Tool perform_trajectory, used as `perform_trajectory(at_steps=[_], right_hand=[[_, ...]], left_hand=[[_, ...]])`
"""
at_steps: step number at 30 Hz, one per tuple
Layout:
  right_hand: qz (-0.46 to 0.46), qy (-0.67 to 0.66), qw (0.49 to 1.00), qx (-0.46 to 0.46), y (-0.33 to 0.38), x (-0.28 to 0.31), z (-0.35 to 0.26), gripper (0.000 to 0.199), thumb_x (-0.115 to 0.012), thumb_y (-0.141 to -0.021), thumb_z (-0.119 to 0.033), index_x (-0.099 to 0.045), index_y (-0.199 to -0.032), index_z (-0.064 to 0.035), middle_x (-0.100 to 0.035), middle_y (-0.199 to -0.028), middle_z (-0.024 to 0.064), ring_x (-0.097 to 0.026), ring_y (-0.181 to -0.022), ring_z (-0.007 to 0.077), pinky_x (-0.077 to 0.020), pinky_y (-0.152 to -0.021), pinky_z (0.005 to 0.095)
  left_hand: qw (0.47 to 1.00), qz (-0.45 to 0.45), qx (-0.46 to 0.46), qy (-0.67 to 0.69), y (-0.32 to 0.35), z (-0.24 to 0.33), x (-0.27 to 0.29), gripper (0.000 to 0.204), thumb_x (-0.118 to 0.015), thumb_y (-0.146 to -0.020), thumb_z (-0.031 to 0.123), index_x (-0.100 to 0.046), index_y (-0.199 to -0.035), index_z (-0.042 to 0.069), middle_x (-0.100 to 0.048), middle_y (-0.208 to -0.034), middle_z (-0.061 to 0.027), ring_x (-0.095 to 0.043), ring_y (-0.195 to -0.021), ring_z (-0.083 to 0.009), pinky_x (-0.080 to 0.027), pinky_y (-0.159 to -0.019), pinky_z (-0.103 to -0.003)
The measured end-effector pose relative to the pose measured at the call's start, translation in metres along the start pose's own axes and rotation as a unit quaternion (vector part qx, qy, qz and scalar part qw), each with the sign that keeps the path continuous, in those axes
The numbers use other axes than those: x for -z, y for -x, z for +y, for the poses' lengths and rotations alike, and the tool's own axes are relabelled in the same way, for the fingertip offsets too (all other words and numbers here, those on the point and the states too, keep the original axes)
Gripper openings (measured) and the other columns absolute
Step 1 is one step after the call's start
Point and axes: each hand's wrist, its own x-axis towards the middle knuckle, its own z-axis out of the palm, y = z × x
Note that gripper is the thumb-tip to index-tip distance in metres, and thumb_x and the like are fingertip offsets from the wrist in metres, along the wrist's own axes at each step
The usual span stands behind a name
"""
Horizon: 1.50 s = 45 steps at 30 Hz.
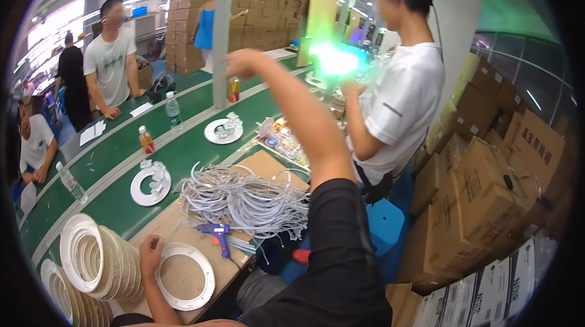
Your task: Assembling plastic components and wiring for lighting fixtures on a production line.
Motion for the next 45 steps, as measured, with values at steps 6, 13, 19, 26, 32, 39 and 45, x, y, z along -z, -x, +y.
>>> perform_trajectory(at_steps=[6, 13, 19, 26, 32, 39, 45], right_hand=[[-0.150, -0.085, 0.964, 0.202, -0.009, -0.026, -0.208, 0.088, -0.070, -0.082, -0.052, -0.033, -0.154, -0.0180, -0.065, -0.126, 0.0201, -0.065, -0.110, 0.0357, -0.0497, -0.096, 0.0449], [-0.186, 0.106, 0.938, 0.273, 0.056, -0.109, -0.220, 0.060, -0.069, -0.086, -0.041, -0.053, -0.135, -0.0106, -0.069, -0.112, 0.0189, -0.064, -0.110, 0.0368, -0.0513, -0.093, 0.0481], [-0.337, -0.028, 0.850, 0.404, 0.202, -0.158, -0.226, 0.065, -0.067, -0.089, -0.043, -0.049, -0.141, -0.0082, -0.066, -0.114, 0.0225, -0.065, -0.103, 0.0365, -0.0522, -0.087, 0.0469], [-0.323, -0.548, 0.706, 0.312, 0.279, -0.278, -0.254, 0.035, -0.065, -0.097, -0.025, -0.060, -0.122, -0.0002, -0.068, -0.096, 0.0106, -0.066, -0.084, 0.0177, -0.0521, -0.075, 0.0311], [-0.014, -0.548, 0.827, 0.125, 0.310, -0.337, -0.306, 0.017, -0.068, -0.094, -0.019, -0.069, -0.093, -0.0024, -0.066, -0.073, 0.0065, -0.062, -0.064, 0.0162, -0.0492, -0.060, 0.0318], [0.012, -0.471, 0.849, 0.239, 0.275, -0.344, -0.326, 0.019, -0.070, -0.091, -0.021, -0.071, -0.087, -0.0025, -0.067, -0.075, 0.0118, -0.066, -0.064, 0.0274, -0.0510, -0.060, 0.0356], [-0.072, -0.512, 0.834, 0.193, 0.257, -0.362, -0.346, 0.021, -0.067, -0.094, -0.023, -0.072, -0.091, -0.0034, -0.067, -0.074, 0.0144, -0.065, -0.063, 0.0277, -0.0504, -0.059, 0.0357]], left_hand=[[0.999, -0.026, -0.016, 0.019, -0.009, -0.005, -0.005, 0.013, -0.067, -0.092, 0.012, -0.066, -0.092, -0.001, -0.063, -0.076, -0.0014, -0.056, -0.068, -0.0090, -0.046, -0.063, -0.025], [0.999, -0.026, -0.023, 0.036, -0.013, -0.013, -0.011, 0.013, -0.067, -0.091, 0.011, -0.066, -0.091, -0.002, -0.063, -0.076, -0.0027, -0.056, -0.068, -0.0097, -0.047, -0.064, -0.026], [0.998, -0.019, -0.043, 0.036, -0.010, -0.010, -0.010, 0.013, -0.068, -0.089, 0.011, -0.066, -0.090, -0.002, -0.062, -0.073, -0.0029, -0.055, -0.066, -0.0098, -0.046, -0.062, -0.026], [0.999, -0.015, -0.011, 0.044, -0.005, 0.001, -0.010, 0.012, -0.067, -0.088, 0.010, -0.066, -0.088, -0.002, -0.062, -0.072, -0.0027, -0.054, -0.065, -0.0095, -0.046, -0.062, -0.026], [0.999, -0.008, -0.032, -0.015, -0.007, 0.007, -0.007, 0.018, -0.069, -0.086, 0.015, -0.068, -0.092, -0.002, -0.066, -0.077, -0.0109, -0.060, -0.069, -0.0177, -0.050, -0.067, -0.033], [1.000, -0.006, -0.019, 0.004, -0.005, 0.001, -0.003, 0.022, -0.070, -0.087, 0.018, -0.070, -0.095, -0.002, -0.068, -0.080, -0.0091, -0.061, -0.073, -0.0153, -0.050, -0.071, -0.031], [1.000, -0.018, -0.013, 0.011, -0.003, -0.003, -0.004, 0.023, -0.069, -0.087, 0.020, -0.070, -0.098, -0.001, -0.069, -0.083, -0.0130, -0.064, -0.075, -0.0204, -0.053, -0.074, -0.033]])
